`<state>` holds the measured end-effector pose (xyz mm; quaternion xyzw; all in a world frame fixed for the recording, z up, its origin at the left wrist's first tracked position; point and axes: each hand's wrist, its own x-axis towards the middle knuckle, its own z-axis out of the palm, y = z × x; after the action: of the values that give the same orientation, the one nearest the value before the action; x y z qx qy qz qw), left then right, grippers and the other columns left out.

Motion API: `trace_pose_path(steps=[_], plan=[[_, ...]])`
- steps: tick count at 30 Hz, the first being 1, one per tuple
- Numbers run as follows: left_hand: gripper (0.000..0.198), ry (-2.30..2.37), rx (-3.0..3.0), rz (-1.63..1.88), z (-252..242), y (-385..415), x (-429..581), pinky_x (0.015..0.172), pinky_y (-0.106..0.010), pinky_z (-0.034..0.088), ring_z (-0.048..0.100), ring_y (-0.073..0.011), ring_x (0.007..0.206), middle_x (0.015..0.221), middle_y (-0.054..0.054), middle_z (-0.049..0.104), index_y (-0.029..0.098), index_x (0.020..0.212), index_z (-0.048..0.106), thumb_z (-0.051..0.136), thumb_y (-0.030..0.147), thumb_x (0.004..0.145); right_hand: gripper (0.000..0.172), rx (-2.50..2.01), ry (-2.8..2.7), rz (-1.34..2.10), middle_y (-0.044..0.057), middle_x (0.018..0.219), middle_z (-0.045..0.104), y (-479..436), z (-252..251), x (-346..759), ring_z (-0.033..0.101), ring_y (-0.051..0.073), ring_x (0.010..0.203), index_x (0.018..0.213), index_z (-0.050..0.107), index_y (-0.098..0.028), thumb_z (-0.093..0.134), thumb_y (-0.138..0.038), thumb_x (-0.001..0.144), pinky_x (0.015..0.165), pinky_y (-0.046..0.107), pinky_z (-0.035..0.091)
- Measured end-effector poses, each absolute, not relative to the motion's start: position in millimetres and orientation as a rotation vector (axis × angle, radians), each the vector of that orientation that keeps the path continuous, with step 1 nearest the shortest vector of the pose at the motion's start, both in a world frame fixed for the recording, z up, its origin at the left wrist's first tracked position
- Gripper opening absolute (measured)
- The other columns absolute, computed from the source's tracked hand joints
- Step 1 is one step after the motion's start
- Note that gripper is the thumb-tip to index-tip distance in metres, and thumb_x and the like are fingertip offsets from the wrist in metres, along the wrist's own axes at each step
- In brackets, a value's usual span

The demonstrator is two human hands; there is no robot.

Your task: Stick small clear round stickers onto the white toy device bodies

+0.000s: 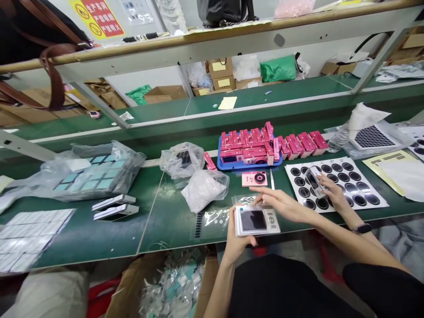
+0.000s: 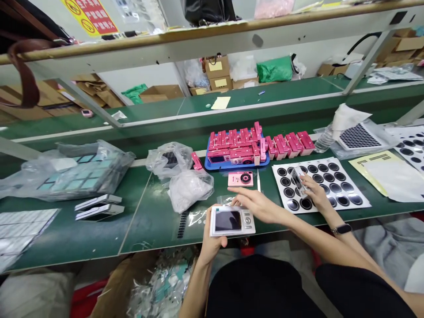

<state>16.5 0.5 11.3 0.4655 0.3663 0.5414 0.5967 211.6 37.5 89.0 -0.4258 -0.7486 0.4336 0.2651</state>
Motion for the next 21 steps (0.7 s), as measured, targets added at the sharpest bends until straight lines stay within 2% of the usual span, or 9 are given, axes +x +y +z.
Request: trace_pose_path(steps=[2,6,10,12,16,18,21], plan=[[0.097,0.857,1.071,1.243,12.6,-0.8,18.2,0.089,-0.031,0.048,0.06,-0.0243,0.1,0.114,-0.006,0.057,0.025,0.121,0.05,0.085,0.069,0.042,0.047,-1.181,-1.999,1.177,0.007,0.11,0.071,34.8,92.2,213.3,0.066,0.02,0.096,0.146,0.042,-0.022,0.033,-0.037,0.102,0.088,0.039,0.053],[0.1,0.914,1.03,1.278,13.4,-0.1,23.2,0.092,-0.034,0.047,0.06,-0.0266,0.102,0.112,-0.007,0.06,0.024,0.121,0.049,0.083,0.075,0.041,0.065,-1.071,-2.367,0.776,0.015,0.137,0.056,19.1,85.0,206.1,0.055,0.029,0.119,0.151,0.034,-0.022,0.055,-0.043,0.093,0.098,0.047,0.048],[0.1,0.959,1.064,1.306,12.8,0.8,21.6,0.093,-0.035,0.047,0.059,-0.027,0.103,0.112,-0.007,0.059,0.024,0.12,0.048,0.083,0.075,0.041,0.064,-0.997,-2.51,0.562,0.017,0.137,0.052,15.2,73.1,199.3,0.051,0.031,0.116,0.152,0.032,-0.022,0.052,-0.041,0.095,0.096,0.051,0.047],[0.098,0.933,1.101,1.305,12.2,0.3,17.3,0.095,-0.036,0.047,0.059,-0.0274,0.105,0.114,-0.007,0.057,0.024,0.12,0.048,0.085,0.071,0.042,0.061,-0.931,-2.461,0.675,0.016,0.137,0.052,21.8,71.5,200.9,0.05,0.03,0.117,0.152,0.033,-0.023,0.048,-0.042,0.096,0.099,0.052,0.045],[0.098,0.881,1.137,1.267,11.2,-2.2,8.2,0.095,-0.035,0.046,0.058,-0.0277,0.106,0.117,-0.007,0.054,0.023,0.12,0.047,0.088,0.066,0.042,0.054,-0.908,-2.082,1.307,0.011,0.127,0.061,40.6,79.1,210.3,0.056,0.024,0.115,0.152,0.03,-0.023,0.032,-0.043,0.102,0.1,0.045,0.046],[0.099,0.888,1.13,1.26,11.0,-3.1,6.5,0.093,-0.034,0.047,0.058,-0.0272,0.105,0.117,-0.007,0.053,0.024,0.119,0.047,0.089,0.066,0.039,0.052,-0.922,-1.917,1.511,0.01,0.12,0.065,45.1,84.2,213.3,0.059,0.022,0.113,0.15,0.034,-0.023,0.024,-0.043,0.104,0.099,0.043,0.047],[0.099,0.905,1.104,1.266,11.2,-2.5,8.3,0.092,-0.035,0.047,0.058,-0.027,0.103,0.115,-0.007,0.054,0.023,0.118,0.047,0.087,0.069,0.04,0.055,-0.936,-1.994,1.392,0.011,0.127,0.062,39.7,86.7,210.9,0.057,0.023,0.116,0.15,0.034,-0.023,0.034,-0.048,0.101,0.101,0.044,0.046]])
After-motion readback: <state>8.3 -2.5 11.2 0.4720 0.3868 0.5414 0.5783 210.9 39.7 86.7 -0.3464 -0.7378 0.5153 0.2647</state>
